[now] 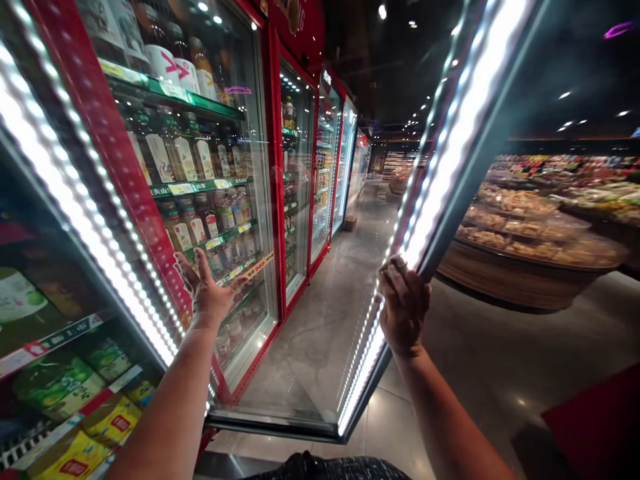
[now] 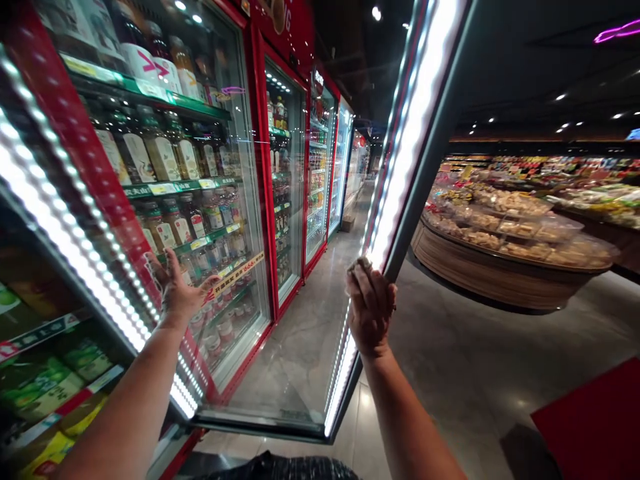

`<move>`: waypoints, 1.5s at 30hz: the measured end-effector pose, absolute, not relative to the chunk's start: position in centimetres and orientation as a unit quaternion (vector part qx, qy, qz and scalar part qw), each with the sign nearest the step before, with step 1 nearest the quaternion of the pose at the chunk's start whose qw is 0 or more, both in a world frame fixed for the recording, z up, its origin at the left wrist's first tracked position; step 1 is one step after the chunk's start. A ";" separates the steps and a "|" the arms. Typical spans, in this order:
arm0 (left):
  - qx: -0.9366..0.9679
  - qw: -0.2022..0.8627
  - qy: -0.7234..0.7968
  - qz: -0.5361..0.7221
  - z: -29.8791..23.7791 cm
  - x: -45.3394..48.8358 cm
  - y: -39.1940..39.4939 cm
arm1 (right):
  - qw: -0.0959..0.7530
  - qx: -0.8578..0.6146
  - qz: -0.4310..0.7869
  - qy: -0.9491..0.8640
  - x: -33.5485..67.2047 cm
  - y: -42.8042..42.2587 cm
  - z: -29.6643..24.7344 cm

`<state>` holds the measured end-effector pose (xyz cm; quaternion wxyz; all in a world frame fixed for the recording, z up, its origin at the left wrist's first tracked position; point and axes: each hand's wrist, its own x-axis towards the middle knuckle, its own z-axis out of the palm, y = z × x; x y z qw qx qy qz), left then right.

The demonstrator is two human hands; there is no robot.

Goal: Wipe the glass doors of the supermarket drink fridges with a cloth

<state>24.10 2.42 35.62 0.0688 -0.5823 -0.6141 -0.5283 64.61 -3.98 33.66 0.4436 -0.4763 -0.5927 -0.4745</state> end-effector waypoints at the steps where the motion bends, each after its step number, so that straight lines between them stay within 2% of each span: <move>1: -0.582 0.068 -0.615 -0.527 35.5 24.2 2.4 | 0.442 -0.480 -0.467 -0.597 64.5 -4.1 33.0; 9: -0.610 0.081 -0.610 -0.498 33.9 23.9 2.3 | 0.489 -0.479 -0.428 -0.591 64.1 -3.0 37.1; 17: -0.634 0.078 -0.602 -0.480 32.3 22.9 2.3 | 0.448 -0.489 -0.402 -0.631 62.0 -3.7 29.6; 25: -0.630 0.074 -0.600 -0.487 32.0 22.8 2.0 | 0.516 -0.431 -0.404 -0.620 61.2 -1.8 35.8; 32: -0.635 0.092 -0.590 -0.491 31.1 22.3 2.0 | 0.479 -0.425 -0.348 -0.684 60.3 -2.2 29.8; 40: -0.633 0.111 -0.582 -0.498 30.4 22.3 1.9 | 0.554 -0.409 -0.379 -0.618 59.5 -0.4 34.3; 45: -0.629 0.099 -0.578 -0.511 30.2 22.4 1.9 | 0.482 -0.392 -0.365 -0.693 57.8 -1.0 31.6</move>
